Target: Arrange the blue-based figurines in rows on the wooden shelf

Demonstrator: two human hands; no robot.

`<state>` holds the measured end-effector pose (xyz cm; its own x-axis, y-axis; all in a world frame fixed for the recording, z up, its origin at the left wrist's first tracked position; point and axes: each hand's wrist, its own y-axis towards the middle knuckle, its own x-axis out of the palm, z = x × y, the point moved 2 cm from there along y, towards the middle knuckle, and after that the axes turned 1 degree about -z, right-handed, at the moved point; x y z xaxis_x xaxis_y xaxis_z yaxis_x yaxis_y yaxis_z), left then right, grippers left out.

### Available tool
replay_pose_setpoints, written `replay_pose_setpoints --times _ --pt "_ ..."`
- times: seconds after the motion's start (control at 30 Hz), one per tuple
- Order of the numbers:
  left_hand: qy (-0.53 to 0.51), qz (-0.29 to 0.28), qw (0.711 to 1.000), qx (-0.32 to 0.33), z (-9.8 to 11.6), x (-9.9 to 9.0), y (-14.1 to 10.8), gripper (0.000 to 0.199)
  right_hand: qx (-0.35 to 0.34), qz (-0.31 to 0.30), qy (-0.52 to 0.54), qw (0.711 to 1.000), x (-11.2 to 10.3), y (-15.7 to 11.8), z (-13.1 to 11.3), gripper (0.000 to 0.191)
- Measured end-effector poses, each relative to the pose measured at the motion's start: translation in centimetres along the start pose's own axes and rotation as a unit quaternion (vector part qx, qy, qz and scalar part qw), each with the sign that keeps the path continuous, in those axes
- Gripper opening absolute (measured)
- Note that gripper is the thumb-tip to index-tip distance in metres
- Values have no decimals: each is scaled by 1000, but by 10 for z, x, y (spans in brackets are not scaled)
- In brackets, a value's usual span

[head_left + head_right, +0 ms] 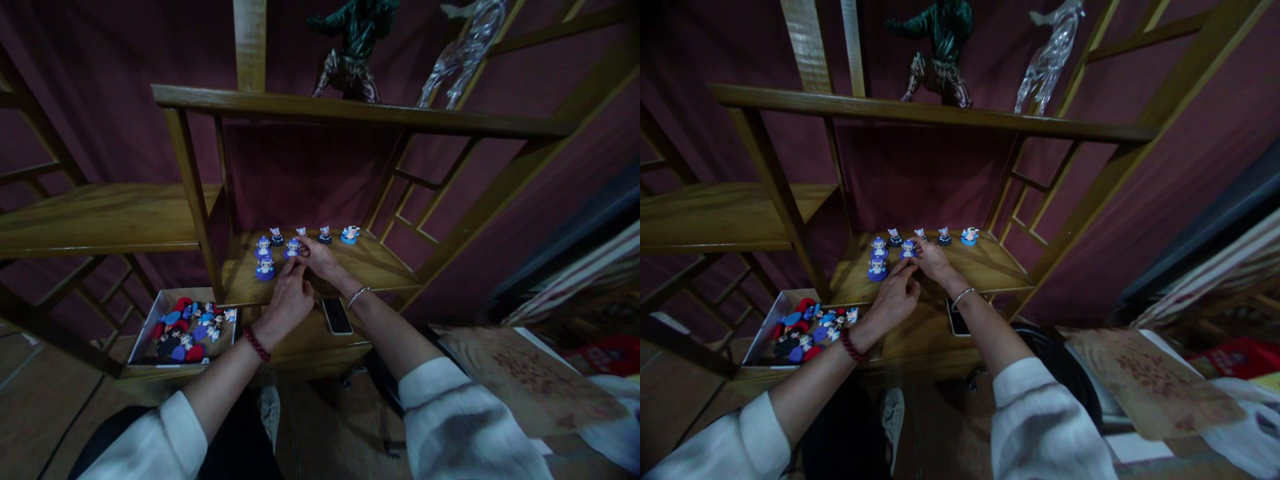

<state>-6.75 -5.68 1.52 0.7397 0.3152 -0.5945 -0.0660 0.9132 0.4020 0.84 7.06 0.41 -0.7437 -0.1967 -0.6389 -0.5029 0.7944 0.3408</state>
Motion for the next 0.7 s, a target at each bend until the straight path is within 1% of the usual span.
replay_pose_setpoints --times 0.17,0.27,0.4,0.47,0.53,0.6,0.7 --pt "7 12 1000 -2 -3 3 3 39 -16 -13 19 1000 0 0 2 51" --pt "20 1 1000 -7 -3 5 4 38 -24 -18 26 999 0 1 5 51" --pt "42 -17 999 -20 -1 5 5 37 -17 -22 24 999 2 3 12 52" --pt "49 -17 999 -14 0 4 6 33 -18 -28 30 999 4 4 14 53" --pt "57 -17 998 6 0 4 6 28 -25 -34 33 999 4 4 13 52" --pt "67 -18 997 20 -1 5 6 22 -33 -39 22 998 3 3 9 51" --pt "82 -25 996 16 -2 5 7 18 -31 -31 -22 999 1 2 5 49"
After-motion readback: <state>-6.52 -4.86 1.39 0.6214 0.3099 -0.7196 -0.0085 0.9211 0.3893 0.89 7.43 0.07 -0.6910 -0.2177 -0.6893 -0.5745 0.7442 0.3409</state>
